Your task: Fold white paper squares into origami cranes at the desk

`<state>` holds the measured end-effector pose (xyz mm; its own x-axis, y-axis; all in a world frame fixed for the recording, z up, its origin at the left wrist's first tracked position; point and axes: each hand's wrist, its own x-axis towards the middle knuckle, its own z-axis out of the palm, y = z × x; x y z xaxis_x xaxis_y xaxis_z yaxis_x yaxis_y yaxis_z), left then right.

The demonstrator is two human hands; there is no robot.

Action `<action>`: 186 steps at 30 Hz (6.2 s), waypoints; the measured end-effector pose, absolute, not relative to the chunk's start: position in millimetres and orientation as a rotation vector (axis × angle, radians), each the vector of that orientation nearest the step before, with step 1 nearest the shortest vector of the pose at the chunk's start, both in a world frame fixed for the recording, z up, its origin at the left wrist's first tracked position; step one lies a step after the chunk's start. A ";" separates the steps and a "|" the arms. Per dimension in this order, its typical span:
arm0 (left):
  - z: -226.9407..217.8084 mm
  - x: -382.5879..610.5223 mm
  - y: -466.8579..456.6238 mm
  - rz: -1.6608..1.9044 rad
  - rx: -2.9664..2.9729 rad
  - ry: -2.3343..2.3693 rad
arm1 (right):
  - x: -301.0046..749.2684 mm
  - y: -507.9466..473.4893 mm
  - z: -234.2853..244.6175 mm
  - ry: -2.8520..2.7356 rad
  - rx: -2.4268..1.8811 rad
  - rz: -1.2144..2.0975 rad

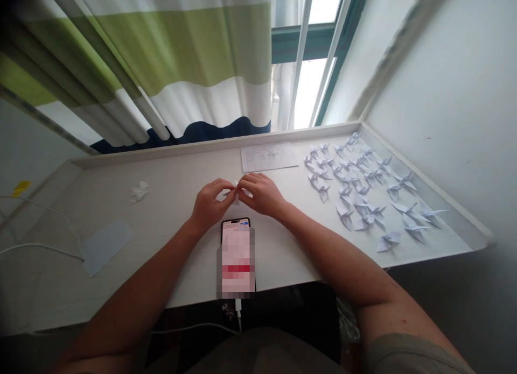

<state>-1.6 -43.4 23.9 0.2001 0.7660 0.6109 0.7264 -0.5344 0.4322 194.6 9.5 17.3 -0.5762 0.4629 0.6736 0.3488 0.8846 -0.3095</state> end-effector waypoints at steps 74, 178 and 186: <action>28.1 3.3 -45.6 1.018 1.516 1.158 | 186.1 9.9 19.3 -1.542 -0.758 1.427; 2.0 -50.3 -35.0 0.764 2.461 1.472 | 172.5 20.2 -8.1 -2.471 -1.061 0.319; 4.2 -49.7 -31.5 0.813 2.585 1.282 | 168.8 28.6 -8.0 -2.463 -1.069 0.350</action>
<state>-49.7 -31.5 4.2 0.4898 0.7726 0.4039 0.6948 -0.6258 0.3545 168.8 28.6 -8.0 -0.6102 0.7393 0.2847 0.6306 0.6708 -0.3903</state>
